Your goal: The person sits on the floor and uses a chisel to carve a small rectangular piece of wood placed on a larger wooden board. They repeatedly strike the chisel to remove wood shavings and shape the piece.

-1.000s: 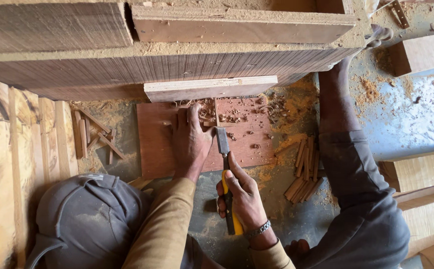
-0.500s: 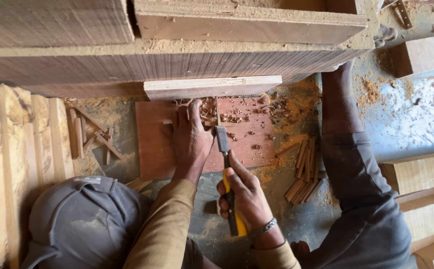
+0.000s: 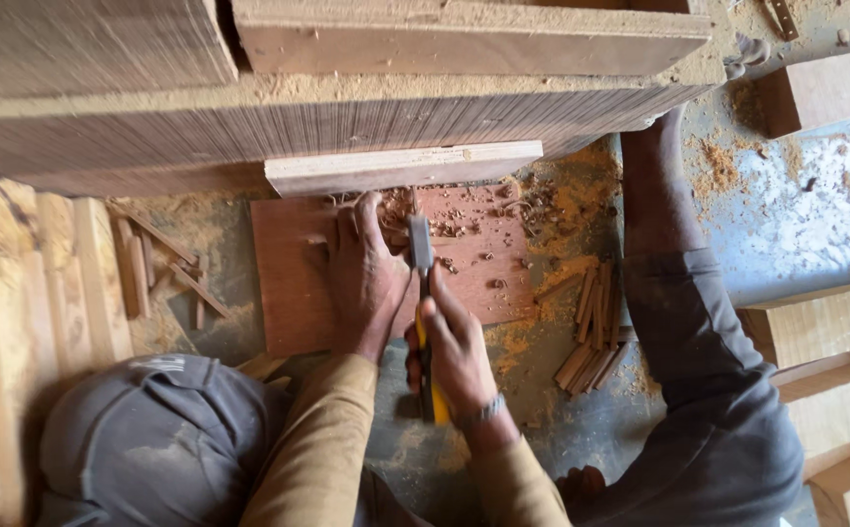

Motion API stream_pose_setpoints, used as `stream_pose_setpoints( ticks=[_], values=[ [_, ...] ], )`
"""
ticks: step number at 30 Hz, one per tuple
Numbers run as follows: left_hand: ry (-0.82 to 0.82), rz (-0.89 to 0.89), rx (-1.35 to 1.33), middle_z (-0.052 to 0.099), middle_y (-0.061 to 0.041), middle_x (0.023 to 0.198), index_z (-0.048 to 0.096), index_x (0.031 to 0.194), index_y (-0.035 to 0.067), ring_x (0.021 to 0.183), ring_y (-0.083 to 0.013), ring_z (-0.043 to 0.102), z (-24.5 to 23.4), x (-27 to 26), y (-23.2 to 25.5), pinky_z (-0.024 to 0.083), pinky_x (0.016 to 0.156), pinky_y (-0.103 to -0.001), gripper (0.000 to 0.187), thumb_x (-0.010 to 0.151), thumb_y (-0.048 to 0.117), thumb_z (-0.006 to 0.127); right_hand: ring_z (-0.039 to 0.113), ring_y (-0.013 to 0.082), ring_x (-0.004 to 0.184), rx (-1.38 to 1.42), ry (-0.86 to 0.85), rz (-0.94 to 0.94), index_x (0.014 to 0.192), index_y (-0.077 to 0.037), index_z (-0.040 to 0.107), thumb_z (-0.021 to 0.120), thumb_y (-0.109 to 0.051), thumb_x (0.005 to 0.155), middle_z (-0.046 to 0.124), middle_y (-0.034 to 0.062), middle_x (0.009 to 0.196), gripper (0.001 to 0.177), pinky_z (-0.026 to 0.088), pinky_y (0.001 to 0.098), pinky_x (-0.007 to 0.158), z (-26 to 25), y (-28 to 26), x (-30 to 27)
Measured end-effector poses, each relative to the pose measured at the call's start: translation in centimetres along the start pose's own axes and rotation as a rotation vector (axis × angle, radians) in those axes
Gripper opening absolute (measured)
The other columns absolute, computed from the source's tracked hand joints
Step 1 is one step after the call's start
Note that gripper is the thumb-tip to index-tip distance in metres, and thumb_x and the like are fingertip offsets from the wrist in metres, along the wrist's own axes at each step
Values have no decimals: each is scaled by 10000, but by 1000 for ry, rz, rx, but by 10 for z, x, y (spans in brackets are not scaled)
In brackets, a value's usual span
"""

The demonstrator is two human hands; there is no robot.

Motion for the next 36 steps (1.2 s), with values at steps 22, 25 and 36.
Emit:
stream_pose_setpoints(
  ticks=[22,25,36],
  values=[
    [-18,-20,-26,623,-92,1267,469,1391,160,1214,-342,583,-1,-1,2,391,963,-656,703,800,290,827,527,95,472,42,-15,77,1611,-279,391,490,-265,1041,559,11,701,579,472,266,406,-5,-5,-10],
    [19,4,-54,620,-116,1241,473,1361,138,1172,-359,585,-7,-3,7,386,921,-642,779,766,451,865,533,104,477,81,-22,55,1608,-260,399,487,-256,1049,562,16,703,566,483,276,417,-1,-10,11],
    [-60,-46,11,635,-94,1282,447,1382,164,1211,-347,586,2,0,2,360,965,-689,868,684,389,912,521,117,460,85,-13,209,1614,-327,355,483,-250,1026,536,18,705,606,467,289,401,-14,-10,-21]
  ],
)
Point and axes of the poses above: each hand's wrist, its own x-axis towards the middle knuckle, its own z-axis out of the palm, y = z × x, the point moved 5 cm from there along x, towards the middle knuckle
